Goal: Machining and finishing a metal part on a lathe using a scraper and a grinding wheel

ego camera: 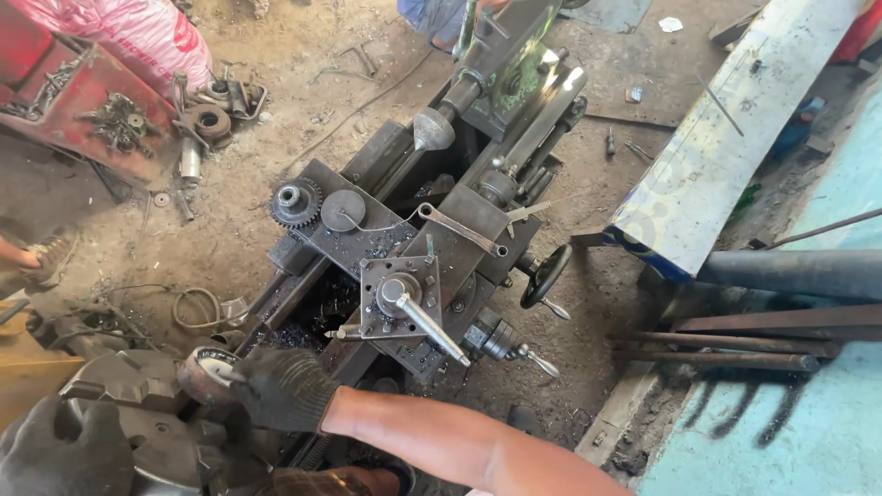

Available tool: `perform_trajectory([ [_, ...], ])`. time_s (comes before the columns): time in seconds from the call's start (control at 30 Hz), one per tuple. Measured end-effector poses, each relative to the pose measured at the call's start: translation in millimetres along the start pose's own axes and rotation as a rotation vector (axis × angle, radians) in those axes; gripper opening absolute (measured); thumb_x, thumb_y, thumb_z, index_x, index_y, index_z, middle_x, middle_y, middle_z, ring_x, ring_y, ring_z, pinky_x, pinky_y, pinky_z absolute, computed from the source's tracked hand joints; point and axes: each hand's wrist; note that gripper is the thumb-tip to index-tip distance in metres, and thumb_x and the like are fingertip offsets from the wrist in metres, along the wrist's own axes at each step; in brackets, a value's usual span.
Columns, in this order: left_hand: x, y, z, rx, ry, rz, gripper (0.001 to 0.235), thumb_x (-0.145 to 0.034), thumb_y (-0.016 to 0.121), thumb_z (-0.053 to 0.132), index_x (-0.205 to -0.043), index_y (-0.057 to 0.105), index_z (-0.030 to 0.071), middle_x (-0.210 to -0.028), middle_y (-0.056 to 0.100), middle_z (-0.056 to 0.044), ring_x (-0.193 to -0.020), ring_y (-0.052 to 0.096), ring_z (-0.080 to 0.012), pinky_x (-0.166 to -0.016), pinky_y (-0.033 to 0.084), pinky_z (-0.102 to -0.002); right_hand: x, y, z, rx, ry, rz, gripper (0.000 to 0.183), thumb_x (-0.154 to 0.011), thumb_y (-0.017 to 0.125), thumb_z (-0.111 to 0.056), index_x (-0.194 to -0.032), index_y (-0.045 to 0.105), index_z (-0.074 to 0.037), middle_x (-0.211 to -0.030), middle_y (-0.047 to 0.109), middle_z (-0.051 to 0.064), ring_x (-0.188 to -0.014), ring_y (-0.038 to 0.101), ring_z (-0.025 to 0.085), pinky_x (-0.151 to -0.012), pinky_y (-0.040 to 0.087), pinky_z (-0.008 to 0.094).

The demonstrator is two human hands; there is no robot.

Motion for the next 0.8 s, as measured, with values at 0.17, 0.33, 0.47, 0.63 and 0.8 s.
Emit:
perform_trajectory([
  [0.17,4.5,-16.7,26.5,0.032,-0.048,-0.063,0.042,-0.103,0.059,0.023,-0.075,0.037,0.0,-0.085,0.047,-0.014,-0.082,0.045,-0.0331,-0.076,0.039,-0.046,5.5,-2.1,-1.1,-0.03,-0.031,0.158,0.038,-0.105,0.045,-0.039,-0.099,0.064,-0.007,-0.082,0.068,0.021,-0.073,0.065,0.048,-0.061,0.044,0.054],
  [0.33,-0.1,6.1,-4.8,-0.115,-0.002,-0.007,0.036,-0.105,0.066,0.029,-0.083,0.063,0.001,-0.088,0.059,-0.018,-0.085,0.058,-0.0354,-0.08,0.047,-0.045,14.1,12.4,18.8,-0.066,0.023,0.091,0.035,-0.099,0.047,-0.038,-0.104,0.075,-0.017,-0.079,0.074,0.008,-0.068,0.071,0.031,-0.059,0.054,0.044],
  [0.47,-3.0,6.7,-9.5,-0.058,0.051,0.026,0.038,-0.104,0.064,0.024,-0.078,0.047,0.003,-0.085,0.054,-0.016,-0.092,0.055,-0.0364,-0.085,0.044,-0.046,24.3,15.0,17.5,-0.1,-0.064,0.157,0.025,-0.1,0.051,-0.034,-0.1,0.068,-0.016,-0.096,0.073,0.012,-0.083,0.07,0.041,-0.069,0.052,0.052],
  [0.63,-8.1,12.2,-9.6,0.087,-0.002,-0.014,0.046,-0.104,0.065,0.025,-0.076,0.044,-0.006,-0.079,0.043,-0.017,-0.075,0.045,-0.0323,-0.071,0.039,-0.047,21.7,14.7,28.0,-0.154,0.016,0.091,0.022,-0.094,0.056,-0.034,-0.097,0.071,-0.018,-0.095,0.075,0.008,-0.085,0.073,0.038,-0.072,0.054,0.05],
  [0.8,-4.4,-4.9,16.0,0.143,-0.003,-0.023,0.041,-0.098,0.062,0.014,-0.072,0.035,-0.004,-0.074,0.035,-0.015,-0.074,0.038,-0.0325,-0.07,0.034,-0.048,31.6,1.9,12.2,-0.14,-0.076,0.13,0.025,-0.103,0.049,-0.033,-0.098,0.065,-0.013,-0.088,0.07,0.014,-0.075,0.067,0.041,-0.063,0.049,0.05],
])
Point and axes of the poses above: each hand's wrist, its own x-axis away from the middle knuckle, its own y-axis out of the palm, z = x × y
